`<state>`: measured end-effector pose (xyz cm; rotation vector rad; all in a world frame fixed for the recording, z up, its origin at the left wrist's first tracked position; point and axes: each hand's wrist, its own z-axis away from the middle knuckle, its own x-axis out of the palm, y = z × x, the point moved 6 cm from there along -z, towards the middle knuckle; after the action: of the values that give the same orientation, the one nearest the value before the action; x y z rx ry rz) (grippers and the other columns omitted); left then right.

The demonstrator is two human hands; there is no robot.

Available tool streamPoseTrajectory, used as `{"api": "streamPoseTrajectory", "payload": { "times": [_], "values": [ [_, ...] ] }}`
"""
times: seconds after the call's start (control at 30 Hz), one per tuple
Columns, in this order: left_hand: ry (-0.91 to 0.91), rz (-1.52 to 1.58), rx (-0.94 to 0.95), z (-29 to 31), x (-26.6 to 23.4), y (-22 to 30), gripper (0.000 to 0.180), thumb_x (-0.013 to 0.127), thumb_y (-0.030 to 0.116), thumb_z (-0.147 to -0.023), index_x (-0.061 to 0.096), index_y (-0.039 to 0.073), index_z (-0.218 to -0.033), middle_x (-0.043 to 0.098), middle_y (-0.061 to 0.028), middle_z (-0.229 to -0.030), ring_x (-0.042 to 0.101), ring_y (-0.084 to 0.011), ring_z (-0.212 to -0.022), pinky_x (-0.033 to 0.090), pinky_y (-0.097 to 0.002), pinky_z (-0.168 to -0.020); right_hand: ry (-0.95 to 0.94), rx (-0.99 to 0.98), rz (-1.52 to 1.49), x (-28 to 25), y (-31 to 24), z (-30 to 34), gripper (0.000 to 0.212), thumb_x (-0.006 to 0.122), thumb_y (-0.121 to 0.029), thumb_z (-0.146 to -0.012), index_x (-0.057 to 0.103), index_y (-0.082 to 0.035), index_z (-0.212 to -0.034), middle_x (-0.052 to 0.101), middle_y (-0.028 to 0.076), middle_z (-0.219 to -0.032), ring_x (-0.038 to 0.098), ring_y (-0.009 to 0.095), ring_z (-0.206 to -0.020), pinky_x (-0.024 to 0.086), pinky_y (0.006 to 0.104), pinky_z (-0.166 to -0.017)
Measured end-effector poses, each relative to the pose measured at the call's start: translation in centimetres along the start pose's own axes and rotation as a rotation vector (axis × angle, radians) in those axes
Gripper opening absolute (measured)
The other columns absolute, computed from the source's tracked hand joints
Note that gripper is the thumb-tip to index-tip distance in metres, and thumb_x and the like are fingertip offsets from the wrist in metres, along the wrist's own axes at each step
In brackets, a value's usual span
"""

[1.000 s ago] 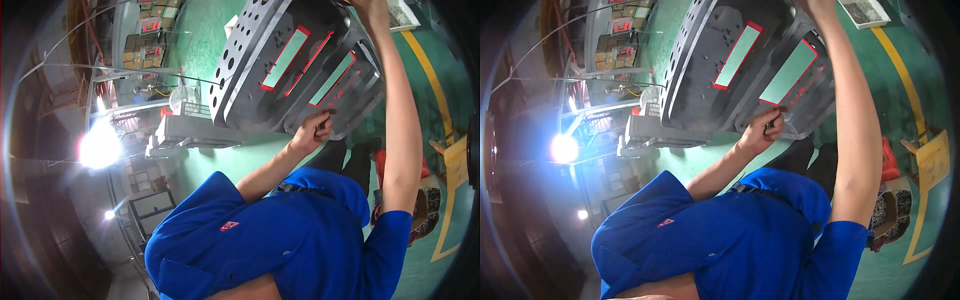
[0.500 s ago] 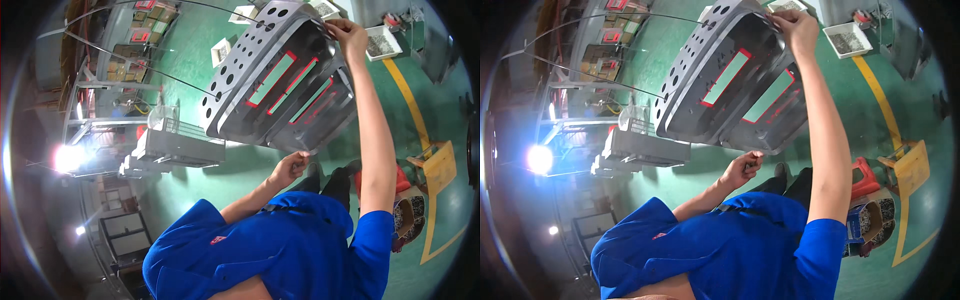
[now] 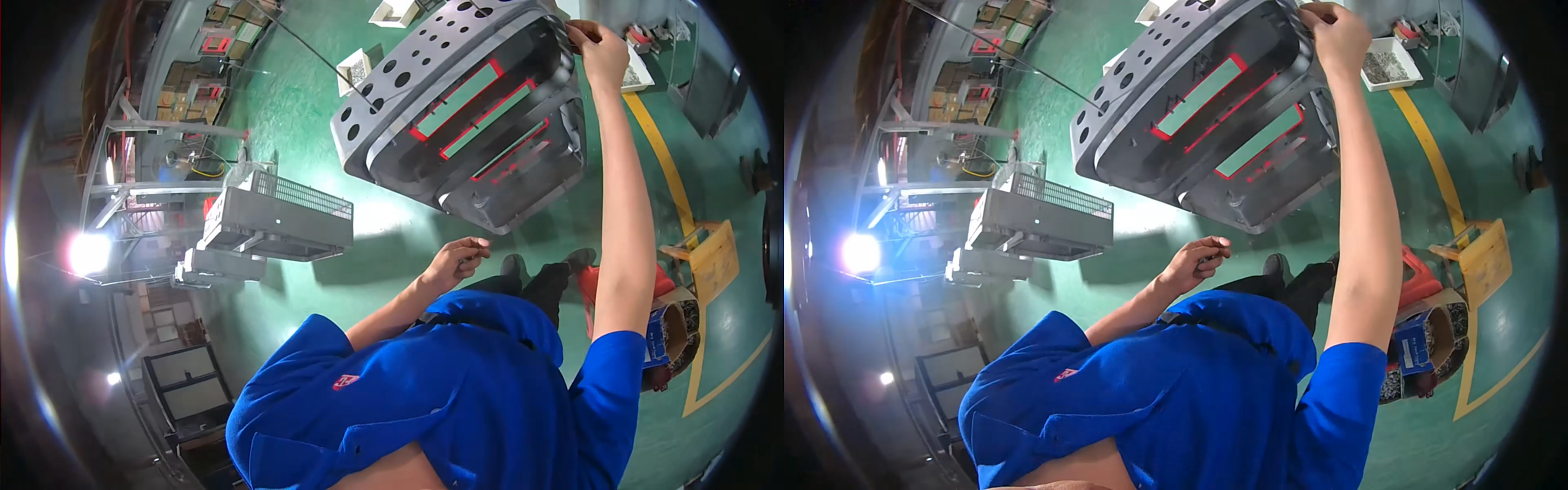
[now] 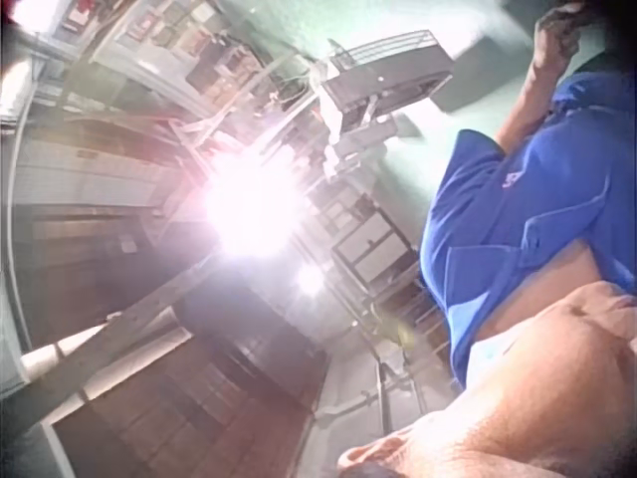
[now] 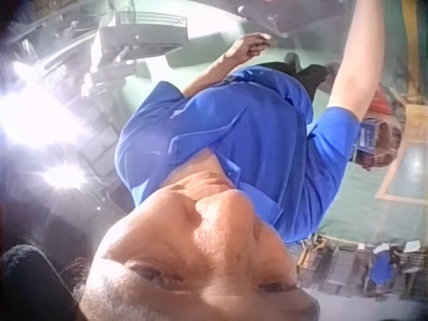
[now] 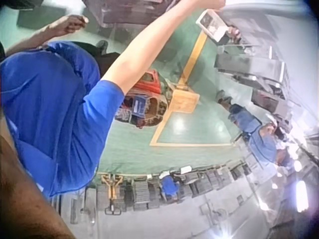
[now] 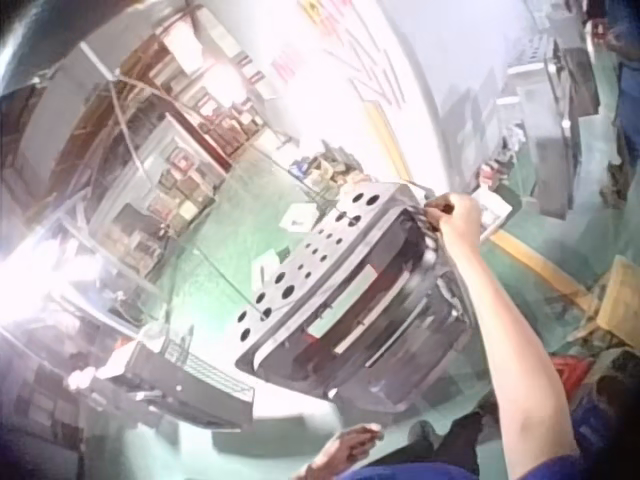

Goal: Installing small plastic clips and rubber seals into a grey metal housing component.

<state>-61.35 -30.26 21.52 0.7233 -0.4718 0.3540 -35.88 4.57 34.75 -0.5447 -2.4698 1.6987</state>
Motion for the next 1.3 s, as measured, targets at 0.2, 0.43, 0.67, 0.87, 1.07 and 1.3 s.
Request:
{"api": "streamPoseTrajectory", "payload": {
  "times": [0.2,0.43,0.67,0.87,1.07,1.3],
  "values": [
    [-0.016,-0.019,0.003,1.1,-2.1,0.6,0.023,0.043,0.003,-0.090,0.054,0.002,-0.110,0.055,-0.0061,-0.092,0.032,-0.0033,-0.052,0.025,-0.0163,-0.043,-0.092,-0.041,-0.078,-0.6,0.7,-0.3,0.018,0.068,-0.015,-0.080,0.071,-0.004,-0.093,0.069,0.001,-0.079,0.062,0.007,-0.069,0.048,0.0201,-0.064],
    [0.097,-0.068,0.027,1.7,-4.1,1.4,0.028,0.042,0.004,-0.091,0.053,0.001,-0.117,0.054,-0.0059,-0.091,0.033,-0.0038,-0.054,0.025,-0.0164,-0.043,-0.033,0.065,-0.024,-1.4,-2.1,1.8,0.012,0.065,-0.004,-0.070,0.068,0.003,-0.079,0.066,0.012,-0.066,0.061,0.016,-0.058,0.046,0.0290,-0.055],
    [0.078,-0.040,0.031,1.4,-5.0,2.3,0.028,0.043,0.005,-0.091,0.053,0.001,-0.117,0.053,-0.0044,-0.093,0.033,-0.0025,-0.054,0.026,-0.0159,-0.044,0.108,-0.087,0.121,-2.6,-4.1,2.3,0.011,0.068,-0.009,-0.076,0.070,0.000,-0.084,0.069,0.009,-0.075,0.065,0.020,-0.066,0.049,0.0287,-0.062],
    [0.050,0.029,0.086,1.6,-6.0,2.1,0.023,0.044,0.008,-0.093,0.057,0.003,-0.111,0.052,-0.0052,-0.086,0.034,-0.0058,-0.055,0.026,-0.0173,-0.044,0.095,0.119,-0.317,-1.7,0.1,2.8,0.014,0.071,-0.002,-0.075,0.069,0.001,-0.089,0.069,0.005,-0.078,0.065,0.010,-0.069,0.054,0.0246,-0.063],
    [0.182,0.053,0.082,1.4,-8.5,1.4,0.022,0.047,0.011,-0.093,0.057,0.002,-0.110,0.049,-0.0029,-0.079,0.035,-0.0060,-0.055,0.024,-0.0179,-0.043,0.099,0.114,-0.377,-1.6,-1.6,4.4,0.016,0.071,-0.001,-0.075,0.067,0.003,-0.090,0.068,0.006,-0.080,0.064,0.011,-0.071,0.054,0.0245,-0.064],
    [0.282,0.057,0.077,1.5,-10.2,1.4,0.024,0.051,0.013,-0.091,0.055,0.002,-0.111,0.050,-0.0024,-0.080,0.035,-0.0049,-0.055,0.022,-0.0171,-0.040,0.085,0.116,-0.288,-1.0,-1.1,5.4,0.014,0.074,0.001,-0.066,0.068,0.001,-0.079,0.068,0.005,-0.070,0.063,0.010,-0.064,0.048,0.0239,-0.062]
  ]
}}
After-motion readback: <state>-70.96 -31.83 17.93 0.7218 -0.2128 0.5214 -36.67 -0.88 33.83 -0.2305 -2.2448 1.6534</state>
